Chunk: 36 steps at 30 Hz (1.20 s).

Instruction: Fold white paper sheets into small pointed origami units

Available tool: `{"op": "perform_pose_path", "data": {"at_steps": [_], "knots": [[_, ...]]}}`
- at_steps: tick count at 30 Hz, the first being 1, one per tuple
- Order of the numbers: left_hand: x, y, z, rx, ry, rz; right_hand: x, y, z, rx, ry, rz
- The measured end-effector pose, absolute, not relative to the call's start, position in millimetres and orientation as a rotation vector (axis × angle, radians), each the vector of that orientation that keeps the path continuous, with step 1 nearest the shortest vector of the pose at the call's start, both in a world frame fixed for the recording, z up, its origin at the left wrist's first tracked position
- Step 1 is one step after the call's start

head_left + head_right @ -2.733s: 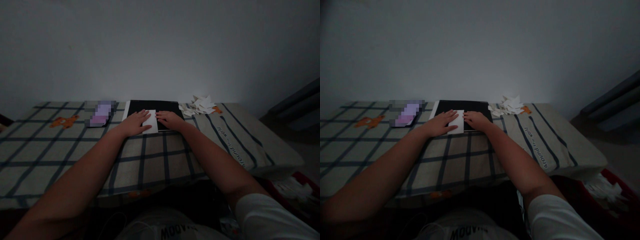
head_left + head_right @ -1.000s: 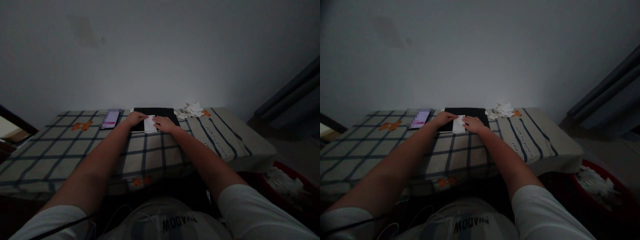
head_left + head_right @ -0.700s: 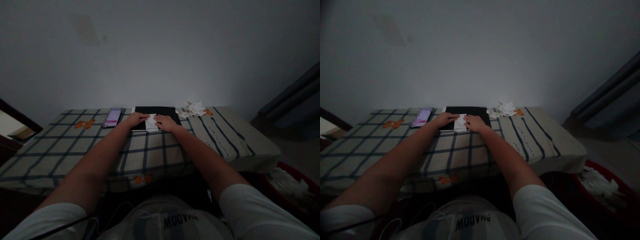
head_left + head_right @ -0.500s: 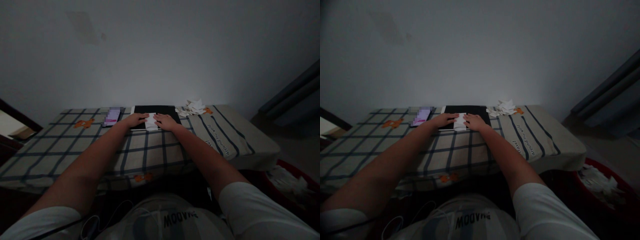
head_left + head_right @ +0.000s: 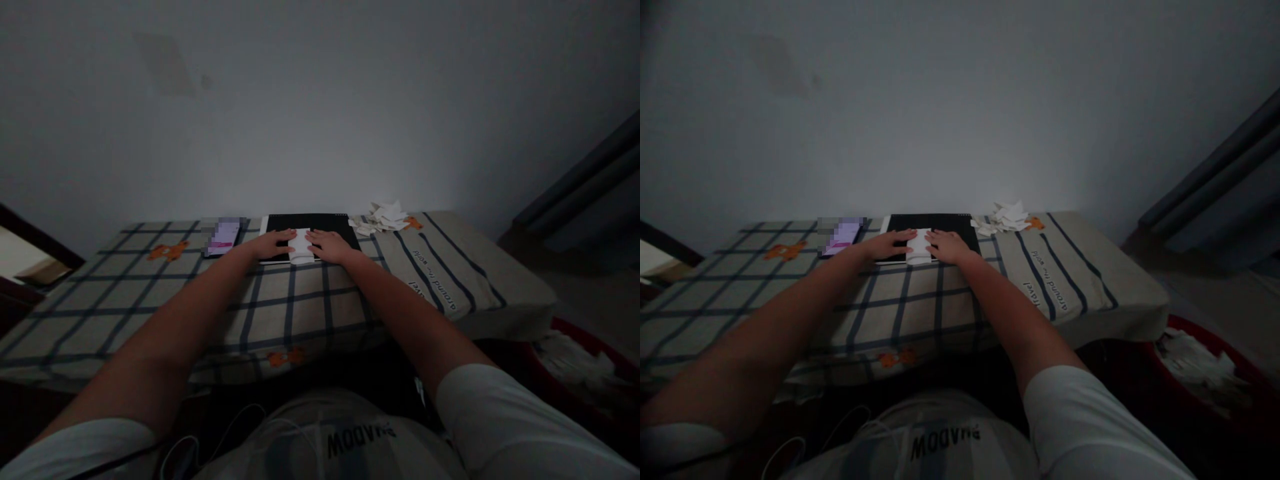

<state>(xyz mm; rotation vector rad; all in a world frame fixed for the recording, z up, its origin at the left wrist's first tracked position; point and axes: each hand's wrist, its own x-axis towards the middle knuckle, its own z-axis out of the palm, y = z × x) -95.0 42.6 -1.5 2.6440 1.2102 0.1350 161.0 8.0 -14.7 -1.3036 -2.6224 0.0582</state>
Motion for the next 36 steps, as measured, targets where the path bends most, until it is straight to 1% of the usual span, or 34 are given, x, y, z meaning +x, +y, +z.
{"op": "perform_pose_path", "data": {"at_steps": [3,8,10,16,24,36], "knots": [[-93.2,34.9,-6.9,2.624,1.263,0.216,160.5,6.3,-13.9,-1.313,-2.616,0.061],[-92.6,23.3,-16.7,2.616,1.275,0.598,159.8,5.4,-12.9,-1.35,-2.585,0.08],[-92.7,21.1,-18.1,2.634,1.232,0.656,159.7,6.4,-13.2,-1.364,-2.579,0.086],[-90.4,20.5,-18.5,2.659,1.27,0.58,161.1,10.1,-16.1,-1.359,-2.581,0.114],[-89.3,22.6,-23.6,2.682,1.274,0.586,171.4,13.2,-16.7,-1.13,-2.501,0.142],[-88.4,20.4,-21.8,2.769,1.21,0.586,172.1,14.4,-15.4,-1.172,-2.577,0.184]]}}
